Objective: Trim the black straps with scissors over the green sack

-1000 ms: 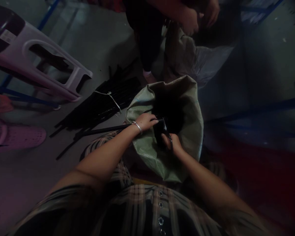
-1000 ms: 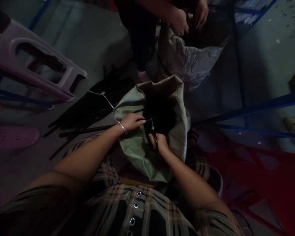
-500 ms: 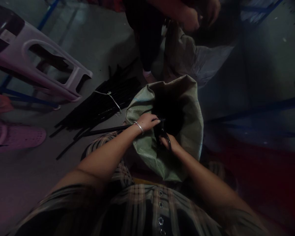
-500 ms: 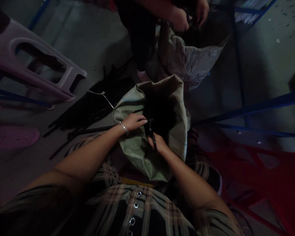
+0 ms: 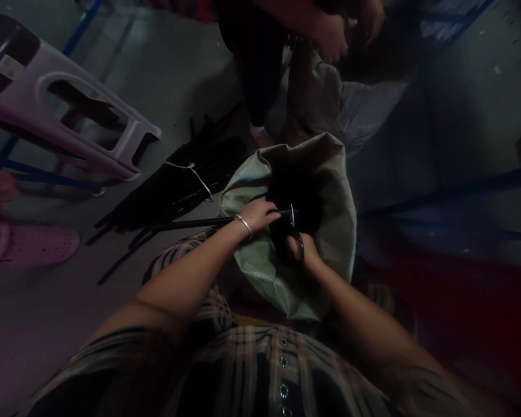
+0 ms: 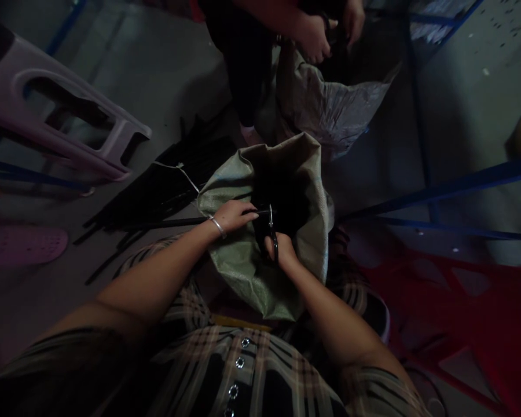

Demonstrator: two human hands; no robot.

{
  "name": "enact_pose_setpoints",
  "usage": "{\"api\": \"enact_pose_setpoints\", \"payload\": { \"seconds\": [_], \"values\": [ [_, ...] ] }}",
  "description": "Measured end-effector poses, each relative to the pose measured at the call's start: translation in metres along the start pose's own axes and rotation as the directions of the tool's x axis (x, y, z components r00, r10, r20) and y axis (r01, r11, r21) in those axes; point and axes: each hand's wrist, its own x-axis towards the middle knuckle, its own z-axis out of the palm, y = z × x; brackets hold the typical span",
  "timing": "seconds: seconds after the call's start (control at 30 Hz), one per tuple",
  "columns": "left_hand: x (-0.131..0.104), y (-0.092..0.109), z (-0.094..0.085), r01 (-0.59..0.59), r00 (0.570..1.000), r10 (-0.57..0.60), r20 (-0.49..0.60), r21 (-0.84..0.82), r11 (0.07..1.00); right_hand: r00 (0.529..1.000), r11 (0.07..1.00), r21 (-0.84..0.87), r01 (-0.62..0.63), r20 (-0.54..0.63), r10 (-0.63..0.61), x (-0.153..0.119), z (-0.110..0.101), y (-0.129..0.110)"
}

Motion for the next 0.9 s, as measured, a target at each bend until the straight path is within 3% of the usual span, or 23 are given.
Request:
{"api": "enact_pose_setpoints", "payload": {
  "seconds": [0.23, 0.43, 0.53, 0.73, 0.9],
  "values": [
    [-0.001, -0.002, -0.004, 0.048, 0.999, -0.048, -0.011, 0.031, 0.998, 0.995, 0.996, 0.087, 0.003, -0.097, 0.006, -0.002, -0.001, -0.004],
    [0.001, -0.006, -0.002, 0.054, 0.998, -0.054, -0.021, 0.002, 0.999, 0.994, 0.990, 0.087, -0.109, 0.011, 0.108, 0.004, -0.001, -0.006],
    [0.002, -0.006, -0.001, 0.036, 0.999, -0.036, -0.021, -0.015, 0.999, 0.995, 0.998, -0.006, -0.062, 0.080, 0.062, 0.007, 0.004, 0.001],
    [0.000, 0.001, 0.002, -0.008, 1.000, 0.008, 0.016, -0.028, 1.000, 0.994, 0.992, -0.108, 0.066, 0.095, -0.056, 0.012, 0.006, 0.014],
    [-0.001, 0.003, 0.003, -0.017, 0.999, 0.019, 0.033, -0.044, 0.999, 0.992, 0.987, -0.134, 0.093, 0.093, -0.081, 0.010, 0.001, 0.013]
  ]
}}
